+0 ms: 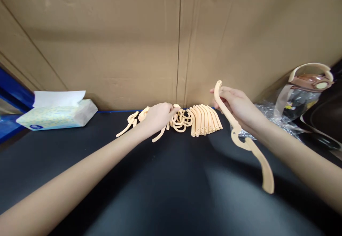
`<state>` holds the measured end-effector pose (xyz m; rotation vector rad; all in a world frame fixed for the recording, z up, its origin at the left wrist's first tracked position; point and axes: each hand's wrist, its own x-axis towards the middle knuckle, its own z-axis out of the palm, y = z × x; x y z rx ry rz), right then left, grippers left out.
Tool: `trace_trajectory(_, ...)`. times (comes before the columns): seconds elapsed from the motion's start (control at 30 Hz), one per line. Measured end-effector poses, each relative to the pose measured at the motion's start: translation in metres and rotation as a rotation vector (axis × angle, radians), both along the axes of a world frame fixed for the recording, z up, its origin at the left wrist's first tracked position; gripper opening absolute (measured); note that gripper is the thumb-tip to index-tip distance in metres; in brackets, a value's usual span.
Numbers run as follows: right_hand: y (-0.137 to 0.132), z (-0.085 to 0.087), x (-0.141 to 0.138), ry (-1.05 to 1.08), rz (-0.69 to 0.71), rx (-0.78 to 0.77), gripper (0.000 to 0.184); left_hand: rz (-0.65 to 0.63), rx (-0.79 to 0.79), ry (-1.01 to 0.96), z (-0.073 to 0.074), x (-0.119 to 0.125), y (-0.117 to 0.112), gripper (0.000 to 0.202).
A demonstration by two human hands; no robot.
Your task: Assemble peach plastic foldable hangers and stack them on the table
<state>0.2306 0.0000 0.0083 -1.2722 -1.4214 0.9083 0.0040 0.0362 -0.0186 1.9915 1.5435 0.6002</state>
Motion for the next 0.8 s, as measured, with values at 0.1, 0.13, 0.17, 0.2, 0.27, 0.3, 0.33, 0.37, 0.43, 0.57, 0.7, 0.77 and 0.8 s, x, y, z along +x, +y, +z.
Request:
trace_trajectory(0.1,0.002,-0.001,0.002,0.068,-0.023,0.007,0.007,0.007,-0.075,-0.111,0.008,-0.005,0.000,0.034)
trace_trajectory(0.13,0.001,-0.001,0.002,0.106,-0.030,0.027,0.009,-0.018,-0.118,-0.160,0.013,-0.007,-0.003,0.040)
trace_trajectory(0.17,0.001,-0.001,0.002,0.145,-0.035,0.056,0.013,-0.061,-0.175,-0.213,0.019,-0.008,-0.008,0.056)
trace_trajectory(0.2,0.000,-0.001,0.001,0.174,-0.039,0.090,0.018,-0.118,-0.249,-0.264,0.025,-0.010,-0.012,0.070)
trace_trajectory(0.27,-0.003,-0.001,-0.001,0.184,-0.041,0.163,0.024,-0.228,-0.388,-0.371,0.038,-0.015,-0.023,0.073)
trace_trajectory(0.3,-0.005,-0.001,-0.002,0.167,-0.045,0.197,0.026,-0.261,-0.422,-0.425,0.043,-0.017,-0.028,0.063)
trace_trajectory(0.33,-0.007,-0.001,-0.003,0.132,-0.048,0.228,0.027,-0.283,-0.455,-0.461,0.048,-0.019,-0.032,0.052)
trace_trajectory(0.37,-0.010,-0.001,-0.004,0.077,-0.050,0.265,0.026,-0.283,-0.462,-0.499,0.051,-0.021,-0.036,0.042)
trace_trajectory(0.43,-0.017,0.000,-0.007,-0.134,-0.050,0.361,0.017,-0.246,-0.437,-0.557,0.053,-0.023,-0.041,0.031)
trace_trajectory(0.57,-0.028,0.008,-0.013,-0.795,0.002,0.484,0.019,-0.183,-0.356,-0.565,0.049,-0.016,-0.046,0.037)
trace_trajectory(0.7,-0.027,0.013,-0.019,-1.110,0.168,0.450,0.031,-0.163,-0.289,-0.515,0.047,-0.002,-0.051,0.037)
trace_trajectory(0.77,-0.024,0.011,-0.021,-1.210,0.164,0.534,0.035,-0.154,-0.259,-0.502,0.047,0.004,-0.054,0.038)
trace_trajectory(0.8,-0.023,0.009,-0.022,-1.258,0.148,0.579,0.036,-0.137,-0.235,-0.503,0.047,0.007,-0.055,0.038)
